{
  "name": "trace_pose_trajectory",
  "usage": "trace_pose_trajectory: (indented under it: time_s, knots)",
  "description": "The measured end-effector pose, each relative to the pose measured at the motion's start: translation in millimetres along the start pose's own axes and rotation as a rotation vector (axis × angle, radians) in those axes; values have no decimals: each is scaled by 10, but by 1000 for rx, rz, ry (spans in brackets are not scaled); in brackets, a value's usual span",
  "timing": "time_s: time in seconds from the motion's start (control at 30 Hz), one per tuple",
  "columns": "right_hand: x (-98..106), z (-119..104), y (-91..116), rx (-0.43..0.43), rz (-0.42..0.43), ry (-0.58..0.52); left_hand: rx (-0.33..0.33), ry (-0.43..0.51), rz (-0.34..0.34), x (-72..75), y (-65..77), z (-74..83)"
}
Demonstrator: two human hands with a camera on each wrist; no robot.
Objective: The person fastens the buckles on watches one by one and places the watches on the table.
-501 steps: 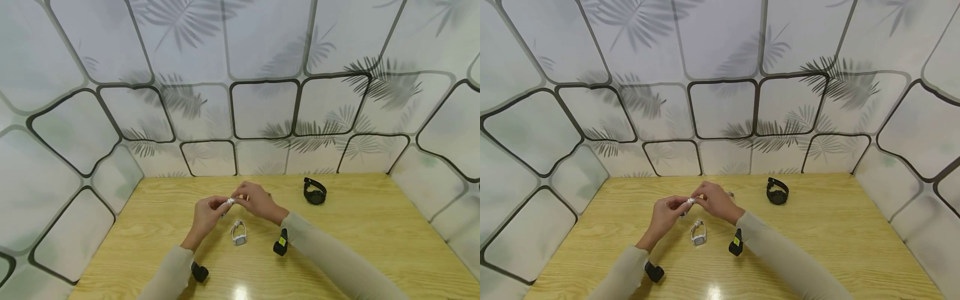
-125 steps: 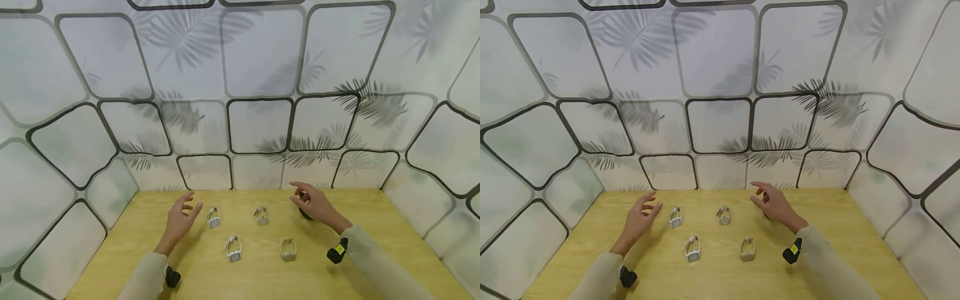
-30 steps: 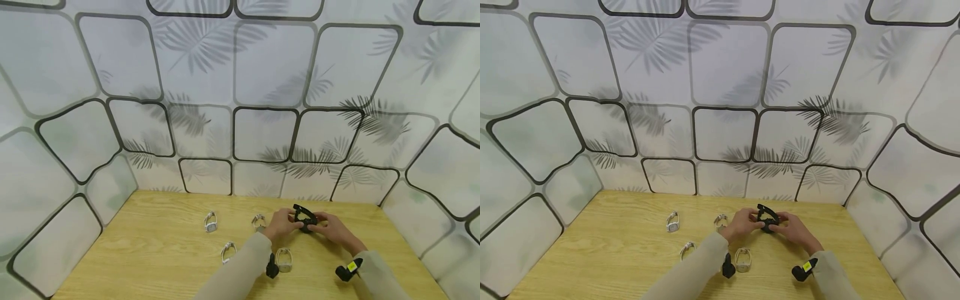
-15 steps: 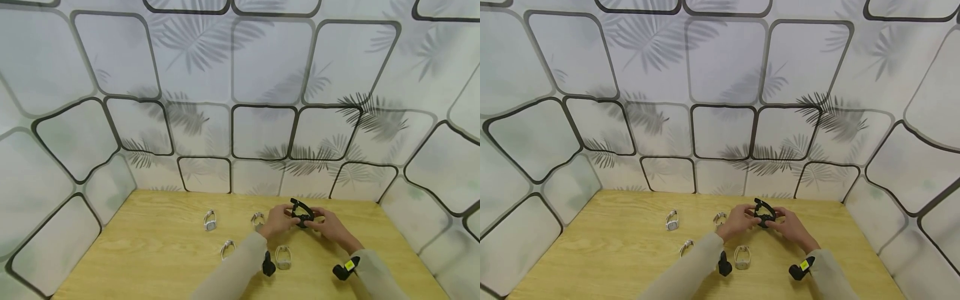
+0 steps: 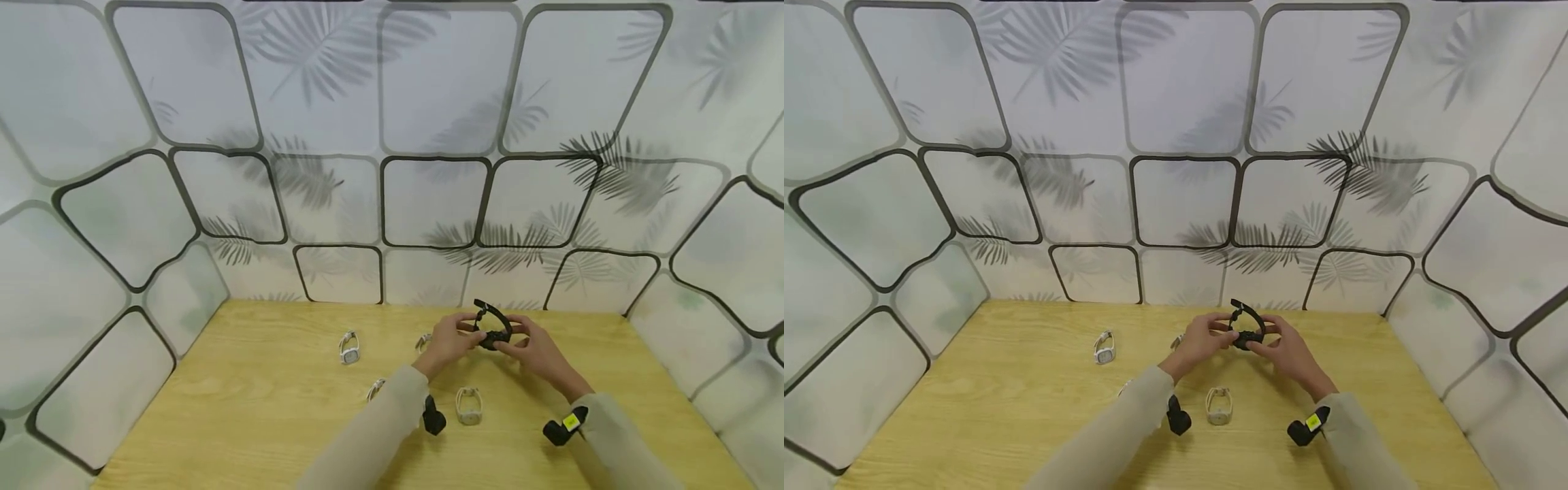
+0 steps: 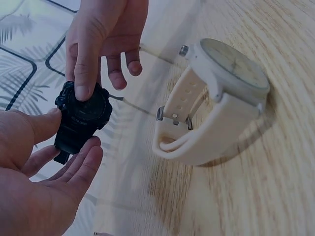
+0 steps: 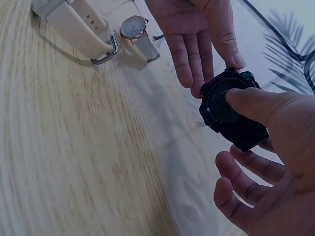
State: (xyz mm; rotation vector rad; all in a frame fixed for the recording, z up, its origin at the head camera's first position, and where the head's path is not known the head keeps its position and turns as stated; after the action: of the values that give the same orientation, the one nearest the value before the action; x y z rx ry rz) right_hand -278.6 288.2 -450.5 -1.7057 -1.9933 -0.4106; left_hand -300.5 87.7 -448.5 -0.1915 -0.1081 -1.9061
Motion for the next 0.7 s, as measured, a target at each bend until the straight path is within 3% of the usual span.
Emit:
trace_pose_trajectory:
  time_s: [0.5, 0.7]
  knots:
    - [-44, -74, 8, 18, -16, -89, -46, 79, 57, 107, 21, 30]
    - [-14, -66, 37, 38, -1, -50, -35, 93, 57, 127, 63, 30]
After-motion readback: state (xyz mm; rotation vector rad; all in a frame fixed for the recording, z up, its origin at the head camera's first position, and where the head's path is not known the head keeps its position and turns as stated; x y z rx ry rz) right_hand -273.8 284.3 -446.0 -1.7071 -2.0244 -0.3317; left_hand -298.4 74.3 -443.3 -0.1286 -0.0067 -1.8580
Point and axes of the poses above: each hand's wrist, its own y-axis away from the middle knuckle, its own x-axis out of the back of the hand, z = x × y, the point moved 3 cm from there along -y, towards the middle knuckle, and after that the axes turned 1 degree about x, right-handed, at the moved point
